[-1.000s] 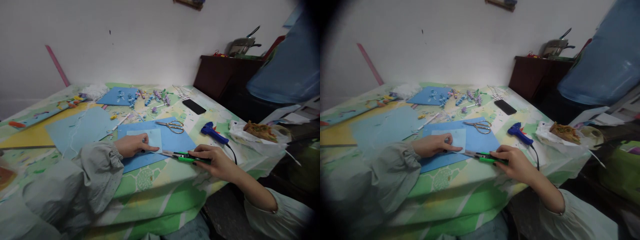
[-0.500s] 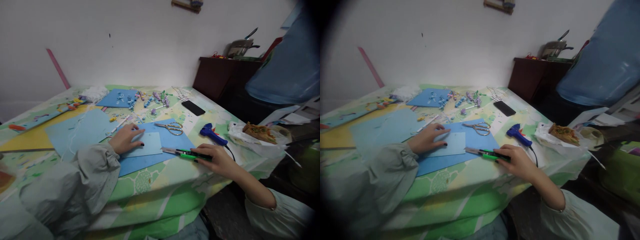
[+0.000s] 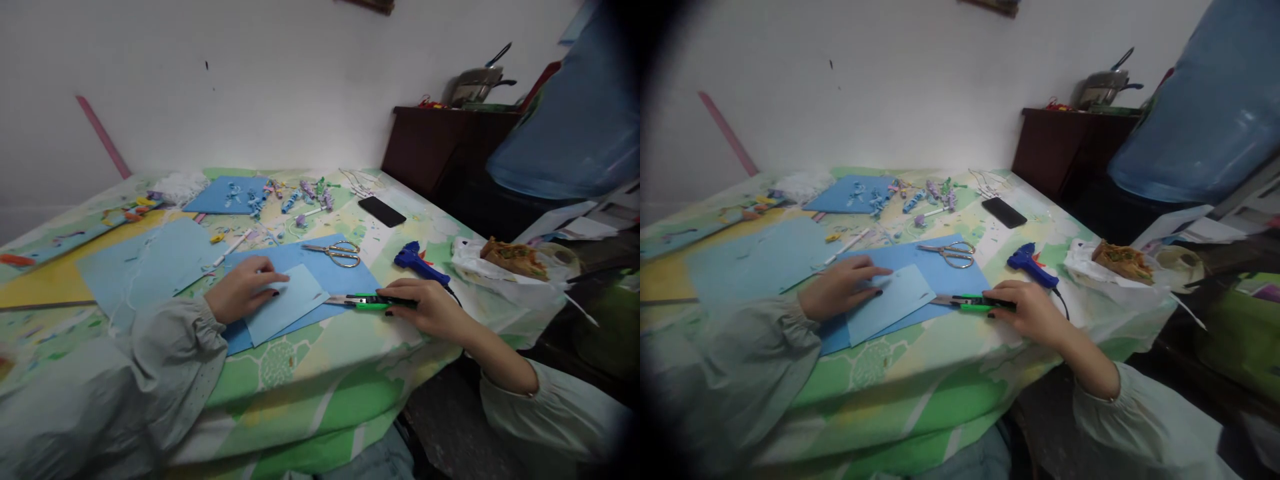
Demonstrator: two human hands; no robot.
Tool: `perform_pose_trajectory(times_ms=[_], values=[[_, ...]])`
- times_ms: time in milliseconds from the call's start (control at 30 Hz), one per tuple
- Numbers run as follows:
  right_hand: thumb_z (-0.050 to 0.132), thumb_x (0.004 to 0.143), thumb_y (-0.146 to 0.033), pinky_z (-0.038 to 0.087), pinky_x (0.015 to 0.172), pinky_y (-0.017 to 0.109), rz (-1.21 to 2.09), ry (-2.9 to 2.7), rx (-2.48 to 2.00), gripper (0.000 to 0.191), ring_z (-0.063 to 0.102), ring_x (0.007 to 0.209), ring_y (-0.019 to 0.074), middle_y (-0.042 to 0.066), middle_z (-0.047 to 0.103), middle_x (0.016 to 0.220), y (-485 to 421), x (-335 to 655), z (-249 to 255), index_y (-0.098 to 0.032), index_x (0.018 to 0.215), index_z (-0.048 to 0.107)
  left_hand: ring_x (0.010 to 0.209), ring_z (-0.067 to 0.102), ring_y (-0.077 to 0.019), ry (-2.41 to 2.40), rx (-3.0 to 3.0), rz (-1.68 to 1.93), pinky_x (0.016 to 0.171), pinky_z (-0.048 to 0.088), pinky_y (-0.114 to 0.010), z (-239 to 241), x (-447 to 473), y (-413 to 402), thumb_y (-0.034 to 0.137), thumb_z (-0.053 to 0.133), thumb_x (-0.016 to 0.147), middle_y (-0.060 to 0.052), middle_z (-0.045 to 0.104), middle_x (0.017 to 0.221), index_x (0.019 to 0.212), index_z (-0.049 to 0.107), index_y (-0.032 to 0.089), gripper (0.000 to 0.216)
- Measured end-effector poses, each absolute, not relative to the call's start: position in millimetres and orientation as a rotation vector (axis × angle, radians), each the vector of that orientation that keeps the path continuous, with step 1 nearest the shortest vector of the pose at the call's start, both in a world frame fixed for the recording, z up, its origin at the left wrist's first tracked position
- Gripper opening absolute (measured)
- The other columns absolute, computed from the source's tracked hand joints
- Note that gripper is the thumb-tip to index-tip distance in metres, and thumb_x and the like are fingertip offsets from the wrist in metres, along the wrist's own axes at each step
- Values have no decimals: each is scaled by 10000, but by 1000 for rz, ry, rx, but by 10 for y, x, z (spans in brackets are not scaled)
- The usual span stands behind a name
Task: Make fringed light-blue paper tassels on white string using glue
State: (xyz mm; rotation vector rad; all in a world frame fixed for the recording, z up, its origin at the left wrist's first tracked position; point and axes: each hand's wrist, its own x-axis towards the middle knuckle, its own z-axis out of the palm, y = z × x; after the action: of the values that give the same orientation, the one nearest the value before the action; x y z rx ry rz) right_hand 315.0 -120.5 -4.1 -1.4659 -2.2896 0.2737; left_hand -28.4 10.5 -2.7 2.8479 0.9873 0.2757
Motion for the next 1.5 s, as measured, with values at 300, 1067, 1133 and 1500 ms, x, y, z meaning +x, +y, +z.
perform_pose_trajectory(times_ms=[300,1067,1133,1500], values=[[519,825,-121,498,751,294,194,-2349,-1407,364,638,877,194,88,661,1039,-1163,3140,-53,-237,1152,629,821,419,-187,304,2857,215,758,378,-318,-183,-166,-8,324,362,921,-78,469,931,1255,524,319,371],[478,822,-105,522,724,298,160,-2337,-1422,365,644,857,197,106,651,1029,-1192,3134,-57,-221,1121,652,823,455,-167,357,2713,315,747,409,-288,-226,-185,7,401,412,903,-69,470,909,1127,639,293,337],[478,817,-105,523,721,301,168,-2338,-1414,359,646,847,198,106,654,1022,-1193,3126,-52,-218,1105,662,823,454,-167,366,2705,317,745,411,-288,-225,-181,2,409,411,901,-69,470,903,1126,640,291,343],[484,822,-99,519,722,292,204,-2344,-1388,357,640,845,191,106,652,1005,-1220,3086,-63,-211,1115,655,837,453,-166,366,2707,337,743,402,-277,-250,-192,0,381,430,901,-68,456,922,1134,636,282,327]])
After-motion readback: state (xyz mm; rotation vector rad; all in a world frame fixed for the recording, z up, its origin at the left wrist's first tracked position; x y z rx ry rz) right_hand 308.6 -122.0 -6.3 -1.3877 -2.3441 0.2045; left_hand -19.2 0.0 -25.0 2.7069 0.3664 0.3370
